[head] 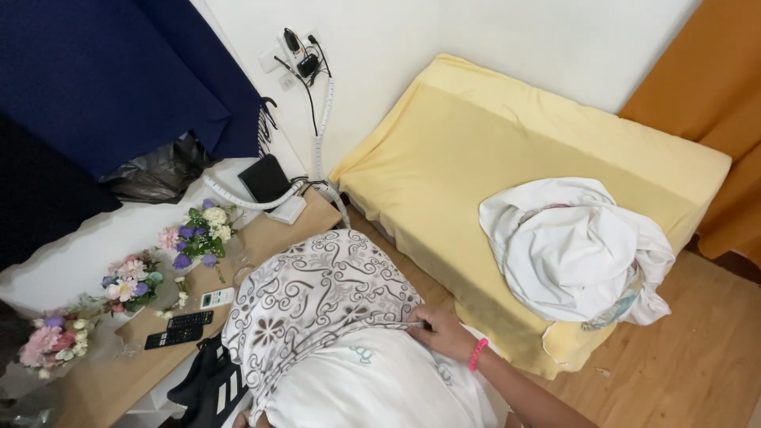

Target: The person puts a patterned pillowcase onto a white pillow by hand. They repeatedly pull, tuck, and smooth the fabric over the pillow, adjusting the corners and edges to fit the case properly.

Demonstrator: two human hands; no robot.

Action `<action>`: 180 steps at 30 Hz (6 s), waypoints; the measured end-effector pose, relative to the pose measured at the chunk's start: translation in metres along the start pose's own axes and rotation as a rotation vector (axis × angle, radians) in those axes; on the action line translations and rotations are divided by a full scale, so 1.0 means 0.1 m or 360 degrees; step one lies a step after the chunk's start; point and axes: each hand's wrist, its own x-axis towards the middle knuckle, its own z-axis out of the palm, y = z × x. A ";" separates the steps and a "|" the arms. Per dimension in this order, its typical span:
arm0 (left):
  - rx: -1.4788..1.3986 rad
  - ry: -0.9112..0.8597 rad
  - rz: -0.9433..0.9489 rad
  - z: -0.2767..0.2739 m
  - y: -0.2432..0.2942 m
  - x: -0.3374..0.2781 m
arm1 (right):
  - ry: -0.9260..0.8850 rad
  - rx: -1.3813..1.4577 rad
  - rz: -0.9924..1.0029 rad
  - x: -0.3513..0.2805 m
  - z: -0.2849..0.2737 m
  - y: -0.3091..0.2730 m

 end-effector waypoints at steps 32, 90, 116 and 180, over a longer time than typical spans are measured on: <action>-0.0402 -0.1288 0.1082 2.17 3.16 -0.83 | 0.0592 0.0277 0.0366 -1.66 -0.65 0.87; -0.1336 -0.1364 -0.0467 4.03 4.46 -1.12 | 0.1097 -0.0906 -0.0141 -1.20 -1.89 -1.03; -0.0699 -0.1520 0.0412 4.74 4.06 -0.33 | 0.1465 0.0935 -0.0200 -0.11 -2.86 0.43; -0.0115 -0.0697 0.0991 4.85 3.74 -0.96 | 0.0817 -0.0312 -0.0028 -0.32 -2.56 -0.01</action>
